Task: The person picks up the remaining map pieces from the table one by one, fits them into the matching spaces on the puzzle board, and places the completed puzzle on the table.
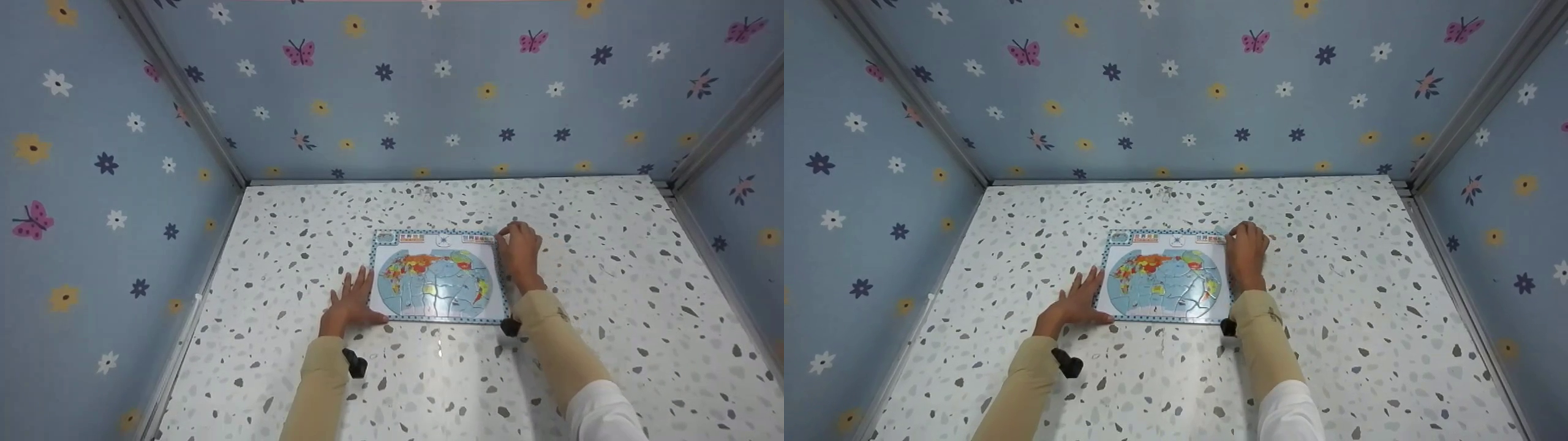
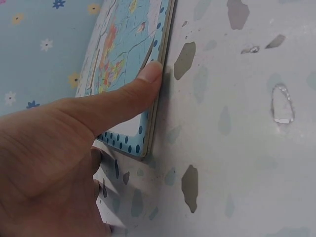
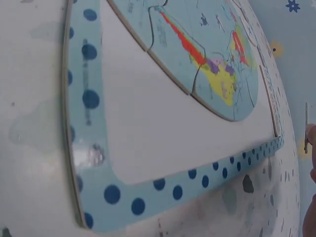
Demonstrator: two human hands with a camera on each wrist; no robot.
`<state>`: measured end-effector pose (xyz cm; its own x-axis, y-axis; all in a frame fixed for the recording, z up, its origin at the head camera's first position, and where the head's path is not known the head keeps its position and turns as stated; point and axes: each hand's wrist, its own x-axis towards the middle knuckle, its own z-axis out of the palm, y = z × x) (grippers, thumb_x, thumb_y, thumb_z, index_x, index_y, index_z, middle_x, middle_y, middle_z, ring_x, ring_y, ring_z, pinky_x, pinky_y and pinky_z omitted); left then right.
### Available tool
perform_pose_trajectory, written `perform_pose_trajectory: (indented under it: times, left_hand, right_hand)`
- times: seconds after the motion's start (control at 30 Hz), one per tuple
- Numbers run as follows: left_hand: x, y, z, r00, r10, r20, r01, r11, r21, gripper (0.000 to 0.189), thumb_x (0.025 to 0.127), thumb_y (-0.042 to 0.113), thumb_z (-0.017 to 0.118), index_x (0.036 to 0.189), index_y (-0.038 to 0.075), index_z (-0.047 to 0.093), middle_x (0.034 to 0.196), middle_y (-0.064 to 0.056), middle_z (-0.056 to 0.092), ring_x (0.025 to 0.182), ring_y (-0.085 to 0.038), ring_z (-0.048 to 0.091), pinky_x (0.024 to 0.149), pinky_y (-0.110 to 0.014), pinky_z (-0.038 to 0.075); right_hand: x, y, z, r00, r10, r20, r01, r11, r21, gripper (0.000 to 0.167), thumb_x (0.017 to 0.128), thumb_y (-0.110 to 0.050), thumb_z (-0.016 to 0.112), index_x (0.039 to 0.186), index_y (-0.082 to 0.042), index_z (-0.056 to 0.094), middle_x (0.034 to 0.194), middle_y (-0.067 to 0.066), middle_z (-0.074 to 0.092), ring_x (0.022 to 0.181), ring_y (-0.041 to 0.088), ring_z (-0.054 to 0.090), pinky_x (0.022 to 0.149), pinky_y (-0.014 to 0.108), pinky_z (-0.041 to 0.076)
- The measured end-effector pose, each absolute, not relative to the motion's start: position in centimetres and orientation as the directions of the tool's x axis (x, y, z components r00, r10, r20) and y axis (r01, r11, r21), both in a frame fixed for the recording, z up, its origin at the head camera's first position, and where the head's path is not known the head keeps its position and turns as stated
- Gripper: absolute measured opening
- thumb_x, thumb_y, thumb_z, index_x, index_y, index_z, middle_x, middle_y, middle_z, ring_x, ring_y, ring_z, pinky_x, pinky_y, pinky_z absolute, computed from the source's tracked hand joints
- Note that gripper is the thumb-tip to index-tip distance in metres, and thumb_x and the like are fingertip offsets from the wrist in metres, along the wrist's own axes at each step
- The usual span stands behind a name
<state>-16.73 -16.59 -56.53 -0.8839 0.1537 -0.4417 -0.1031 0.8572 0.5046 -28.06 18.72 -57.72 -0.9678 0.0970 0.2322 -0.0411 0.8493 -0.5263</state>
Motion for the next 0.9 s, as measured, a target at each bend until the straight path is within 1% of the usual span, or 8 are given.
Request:
perform_pose_trajectory:
  times: [0.13,0.23,0.37,0.5,0.67,0.77,0.9]
  left_hand:
    - [-16.8,-16.6,-56.5,-0.883,0.151,-0.444,-0.103,0.861,0.498,0.111,0.075,0.039,0.079,0.156,0.017,0.006,0.162,-0.005,-0.007,0.148,-0.034,-0.012,0.114,-0.064,-0.007]
    - [-16.8,-16.6,-56.5,-0.882,0.153,-0.446,-0.1,0.864,0.493,0.111,0.076,0.04,0.079,0.155,0.017,0.006,0.162,-0.005,-0.007,0.148,-0.034,-0.012,0.114,-0.064,-0.007]
    - [-16.8,-16.6,-56.5,-0.881,0.151,-0.449,-0.101,0.865,0.491,0.111,0.076,0.041,0.079,0.156,0.017,0.006,0.162,-0.004,-0.007,0.148,-0.034,-0.012,0.114,-0.064,-0.007]
    - [-16.8,-16.7,-56.5,-0.881,0.156,-0.446,-0.099,0.862,0.498,0.111,0.075,0.041,0.079,0.156,0.017,0.006,0.162,-0.005,-0.007,0.148,-0.034,-0.012,0.114,-0.065,-0.007]
    - [-16.7,-16.8,-56.4,-0.882,0.171,-0.439,-0.085,0.859,0.504,0.112,0.076,0.04,0.079,0.155,0.015,0.005,0.162,-0.007,-0.007,0.147,-0.036,-0.012,0.113,-0.066,-0.006]
    - [-16.7,-16.8,-56.4,-0.882,0.171,-0.44,-0.084,0.861,0.502,0.111,0.076,0.041,0.079,0.155,0.015,0.005,0.162,-0.007,-0.007,0.147,-0.035,-0.012,0.114,-0.065,-0.006]
    - [-16.7,-16.7,-56.4,-0.88,0.166,-0.446,-0.093,0.86,0.502,0.111,0.076,0.041,0.079,0.155,0.016,0.006,0.162,-0.005,-0.007,0.148,-0.034,-0.013,0.114,-0.064,-0.007]
  right_hand:
    - [-28.1,17.5,-57.3,-0.969,0.069,0.238,-0.067,0.854,-0.516,0.019,0.095,-0.02,0.06,0.101,-0.003,0.063,0.125,0.015,0.055,0.121,0.034,0.047,0.108,0.055,0.028]
    - [-28.2,16.6,-57.1,-0.97,0.052,0.237,-0.079,0.855,-0.513,0.018,0.094,-0.021,0.06,0.101,-0.004,0.063,0.126,0.014,0.054,0.122,0.032,0.047,0.109,0.05,0.029]
    - [-28.2,15.4,-57.0,-0.972,0.032,0.231,-0.095,0.85,-0.517,0.018,0.094,-0.022,0.06,0.102,-0.006,0.063,0.129,0.013,0.053,0.125,0.031,0.045,0.111,0.048,0.028]
    - [-28.1,14.4,-57.0,-0.969,0.0,0.247,-0.139,0.826,-0.547,0.017,0.093,-0.021,0.061,0.1,-0.006,0.064,0.129,0.012,0.053,0.125,0.031,0.046,0.11,0.048,0.029]
    - [-27.9,13.1,-57.2,-0.954,-0.076,0.289,-0.23,0.803,-0.55,0.016,0.093,-0.019,0.062,0.098,-0.004,0.065,0.124,0.013,0.056,0.119,0.032,0.049,0.105,0.05,0.032]
    - [-27.8,12.4,-57.4,-0.951,-0.107,0.29,-0.252,0.811,-0.528,0.016,0.093,-0.021,0.062,0.097,-0.006,0.064,0.124,0.012,0.056,0.119,0.031,0.049,0.105,0.05,0.032]
    - [-27.8,11.4,-57.6,-0.953,-0.132,0.274,-0.263,0.809,-0.526,0.015,0.093,-0.021,0.062,0.096,-0.006,0.065,0.124,0.012,0.056,0.121,0.03,0.049,0.106,0.049,0.032]
